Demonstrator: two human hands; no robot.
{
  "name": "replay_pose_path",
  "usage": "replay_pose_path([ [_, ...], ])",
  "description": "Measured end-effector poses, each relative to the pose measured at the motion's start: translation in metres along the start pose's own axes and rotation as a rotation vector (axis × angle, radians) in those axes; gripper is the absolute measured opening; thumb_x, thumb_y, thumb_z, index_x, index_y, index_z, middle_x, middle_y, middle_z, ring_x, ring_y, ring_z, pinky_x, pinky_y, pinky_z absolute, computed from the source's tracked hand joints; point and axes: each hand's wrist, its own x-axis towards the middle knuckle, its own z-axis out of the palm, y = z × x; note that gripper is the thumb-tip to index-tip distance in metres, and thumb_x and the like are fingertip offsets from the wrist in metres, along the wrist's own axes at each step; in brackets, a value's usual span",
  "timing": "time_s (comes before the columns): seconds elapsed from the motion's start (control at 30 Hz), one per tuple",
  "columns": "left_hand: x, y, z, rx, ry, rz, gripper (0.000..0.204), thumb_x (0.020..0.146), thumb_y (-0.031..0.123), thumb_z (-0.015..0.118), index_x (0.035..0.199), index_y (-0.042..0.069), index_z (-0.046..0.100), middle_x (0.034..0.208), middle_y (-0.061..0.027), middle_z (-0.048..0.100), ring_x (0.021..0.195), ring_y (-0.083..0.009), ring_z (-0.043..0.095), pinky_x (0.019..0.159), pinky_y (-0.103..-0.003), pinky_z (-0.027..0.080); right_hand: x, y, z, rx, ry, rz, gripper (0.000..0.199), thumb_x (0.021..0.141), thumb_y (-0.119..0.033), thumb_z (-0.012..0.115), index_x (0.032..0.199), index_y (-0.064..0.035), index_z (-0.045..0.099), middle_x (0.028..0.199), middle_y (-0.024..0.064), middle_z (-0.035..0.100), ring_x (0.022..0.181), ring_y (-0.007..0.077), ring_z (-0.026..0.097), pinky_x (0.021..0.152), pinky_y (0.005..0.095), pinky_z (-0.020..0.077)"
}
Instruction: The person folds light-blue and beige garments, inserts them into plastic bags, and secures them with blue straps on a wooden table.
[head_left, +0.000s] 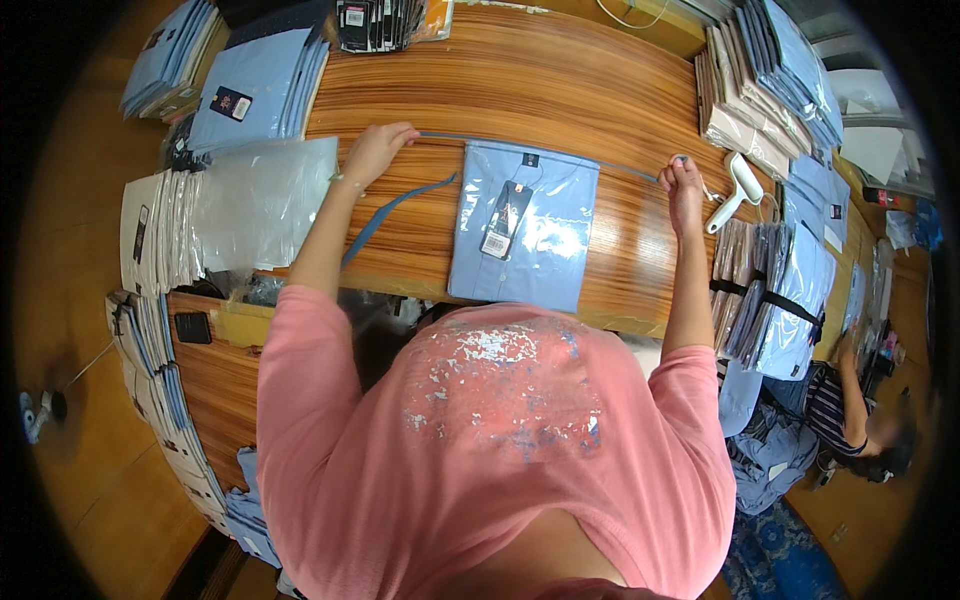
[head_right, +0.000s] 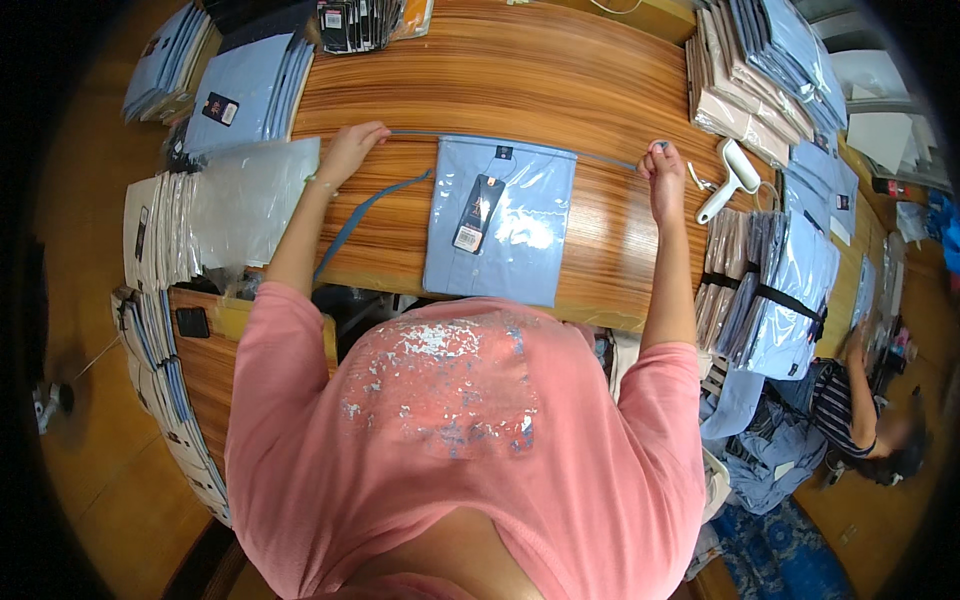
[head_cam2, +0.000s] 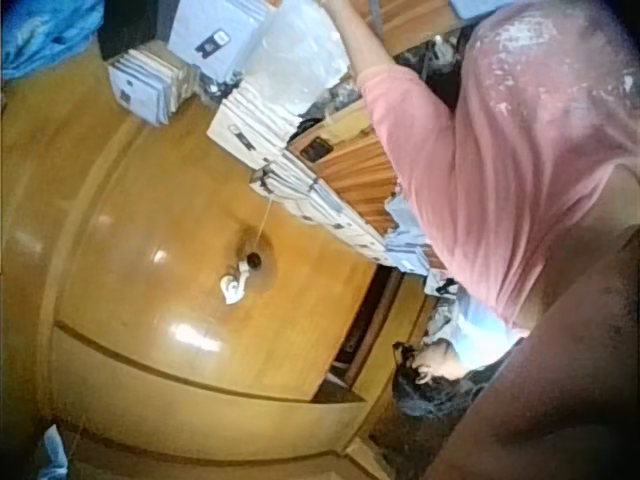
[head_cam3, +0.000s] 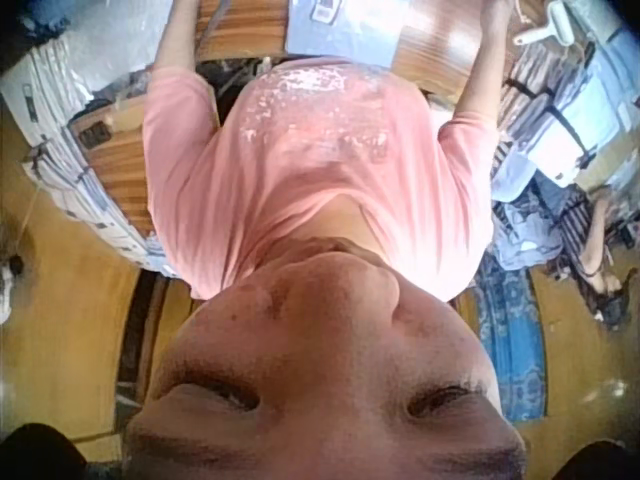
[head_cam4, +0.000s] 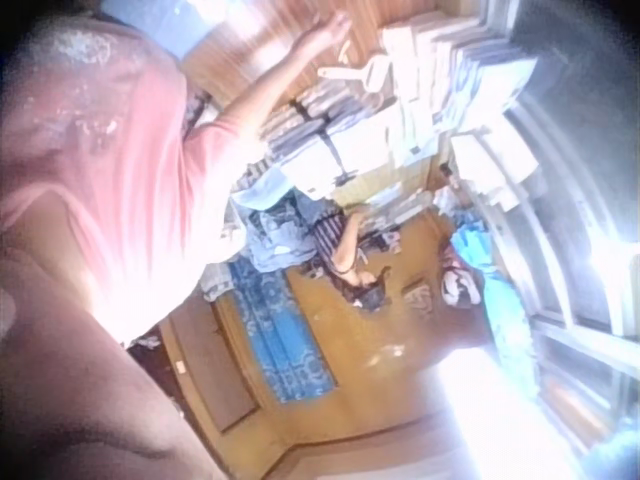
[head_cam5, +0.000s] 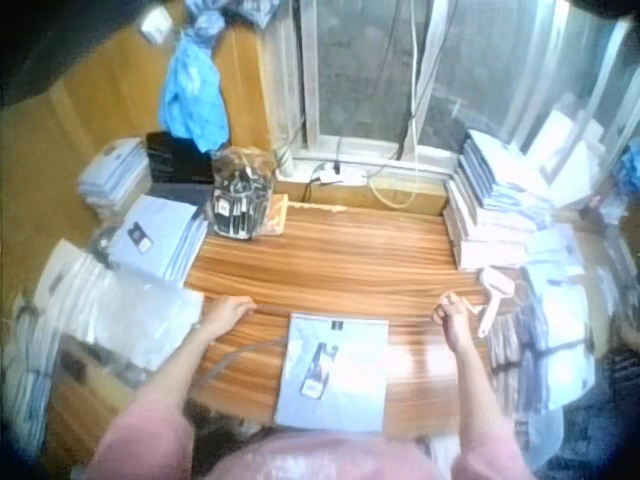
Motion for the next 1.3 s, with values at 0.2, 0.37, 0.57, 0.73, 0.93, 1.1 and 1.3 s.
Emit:
replay_pose_path([
  [0.2, 0.034, -0.006, 0.031, -0.050, -0.179, -0.127, 0.040, 0.087, 0.037, 0.058, 0.067, 0.002, 0.059, 0.061, -0.0058, 0.055, 0.057, -0.0165, 0.047, 0.057, -0.030, 0.039, 0.014, 0.022, -0.022, -0.209, 0.065, 0.036, 0.014, 0.095, -0.015, 0.044, 0.085, -0.0070, 0.049, 0.059, -0.0029, 0.034, 0.052, 0.0083, 0.031, 0.049, 0.0237, 0.0297],
  [0.37, 0.047, -0.022, 0.032, -0.297, -0.177, -0.064, 0.038, 0.087, 0.034, 0.059, 0.065, 0.004, 0.058, 0.062, 0.0001, 0.054, 0.060, -0.0091, 0.045, 0.056, -0.025, 0.037, 0.010, 0.024, -0.021, -0.326, 0.021, 0.021, 0.015, 0.095, -0.016, 0.045, 0.085, -0.0064, 0.049, 0.059, -0.0028, 0.034, 0.053, 0.0084, 0.032, 0.050, 0.0237, 0.0308],
  [0.57, 0.040, -0.038, -0.003, -0.315, 0.088, -0.008, 0.034, 0.088, 0.033, 0.058, 0.073, 0.003, 0.064, 0.067, -0.0021, 0.060, 0.064, -0.0115, 0.053, 0.059, -0.026, 0.041, 0.001, 0.010, -0.019, -0.233, 0.081, -0.092, 0.015, 0.096, -0.016, 0.044, 0.085, -0.0058, 0.049, 0.059, -0.0029, 0.033, 0.052, 0.0084, 0.030, 0.050, 0.0235, 0.0300],
  [0.73, 0.011, -0.039, -0.008, 0.243, 0.186, 0.001, 0.028, 0.087, 0.034, 0.058, 0.083, 0.008, 0.068, 0.069, -0.0129, 0.062, 0.063, -0.0297, 0.058, 0.057, -0.035, 0.044, -0.007, 0.003, -0.041, -0.101, 0.195, -0.099, 0.015, 0.096, -0.015, 0.044, 0.086, -0.0051, 0.049, 0.059, -0.0031, 0.030, 0.052, 0.0082, 0.028, 0.049, 0.0237, 0.0277],
  [0.93, 0.017, -0.030, 0.010, 0.109, 0.202, -0.106, 0.037, 0.084, 0.043, 0.057, 0.085, 0.008, 0.068, 0.070, -0.0140, 0.063, 0.065, -0.0313, 0.060, 0.059, -0.038, 0.044, 0.010, 0.034, -0.009, -0.283, 0.205, -0.082, 0.017, 0.095, -0.017, 0.046, 0.087, -0.0043, 0.053, 0.063, 0.0020, 0.046, 0.058, 0.0151, 0.045, 0.055, 0.0274, 0.0390],
  [1.1, 0.023, -0.012, 0.046, 0.337, 0.182, -0.304, 0.034, 0.083, 0.038, 0.060, 0.082, 0.005, 0.068, 0.069, -0.0164, 0.063, 0.066, -0.0327, 0.060, 0.062, -0.040, 0.047, 0.013, 0.059, 0.019, -1.193, -0.097, -0.229, 0.016, 0.090, -0.015, 0.047, 0.092, -0.0024, 0.056, 0.085, 0.0239, 0.060, 0.081, 0.0408, 0.057, 0.069, 0.0440, 0.0448],
  [1.3, -0.065, -0.002, 0.024, 0.401, -0.226, -0.380, 0.031, 0.080, 0.032, 0.065, 0.071, 0.002, 0.063, 0.067, -0.0159, 0.061, 0.065, -0.0311, 0.059, 0.060, -0.041, 0.045, -0.075, 0.039, -0.010, -1.011, -0.507, 0.302, 0.017, 0.090, -0.017, 0.048, 0.083, -0.0015, 0.053, 0.067, 0.0116, 0.055, 0.063, 0.0238, 0.053, 0.062, 0.0332, 0.0437],
])
